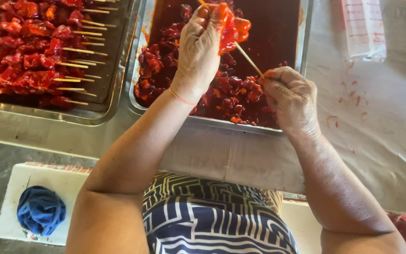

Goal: The person uses gloved hands to pick up pieces of red marinated meat from a metal tray and thread them onto wooden skewers. The completed skewers are placed into a second metal tray. The person occasionally reaches for a package of skewers to replenish their supply.

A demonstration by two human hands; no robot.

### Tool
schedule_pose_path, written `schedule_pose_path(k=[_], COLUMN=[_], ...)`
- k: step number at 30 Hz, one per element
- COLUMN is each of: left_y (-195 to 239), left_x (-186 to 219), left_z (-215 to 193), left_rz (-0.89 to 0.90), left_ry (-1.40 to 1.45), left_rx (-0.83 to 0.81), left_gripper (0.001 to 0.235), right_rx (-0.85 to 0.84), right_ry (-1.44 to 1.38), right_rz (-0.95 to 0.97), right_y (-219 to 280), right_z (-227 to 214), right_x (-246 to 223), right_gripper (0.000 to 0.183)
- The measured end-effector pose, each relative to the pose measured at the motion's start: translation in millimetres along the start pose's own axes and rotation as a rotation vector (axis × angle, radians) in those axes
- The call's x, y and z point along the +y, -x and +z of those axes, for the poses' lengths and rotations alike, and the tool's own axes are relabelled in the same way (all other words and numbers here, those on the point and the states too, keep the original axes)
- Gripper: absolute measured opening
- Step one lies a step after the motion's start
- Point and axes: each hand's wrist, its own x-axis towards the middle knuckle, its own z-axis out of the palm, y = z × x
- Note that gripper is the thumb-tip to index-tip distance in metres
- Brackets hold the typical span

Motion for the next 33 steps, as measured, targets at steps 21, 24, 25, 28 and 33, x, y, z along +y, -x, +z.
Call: schedule_pose_path(k=[21, 24, 25, 28, 33], left_y=[-10, -14, -13, -5, -1], left_x=[50, 62, 65, 70, 55], left_z=[-33, -49, -51, -58, -48], left_rz=[0.192, 0.315, 0.305, 0.203, -0.013], left_ry=[-1.333, -1.506, -1.481, -1.493, -1.458], left_rx=[-0.112, -0.093, -0.129, -0.206, -0.246], left_gripper=[0.016, 0.028, 0.025, 0.019, 0.027], right_rx=[0.084, 0.071, 0.077, 0.03, -0.053], right_ry=[-0.358, -0.315, -0.285, -0.284, -0.375], right_rz=[0.041, 0.028, 0.026, 0.078, 0.152], right_y=[-23, -27, -28, -29, -23], right_z=[-37, -40, -37, -32, -31], right_x=[-4, -1, 0, 1, -1], right_gripper=[0.007, 0.005, 0.004, 0.002, 0.002])
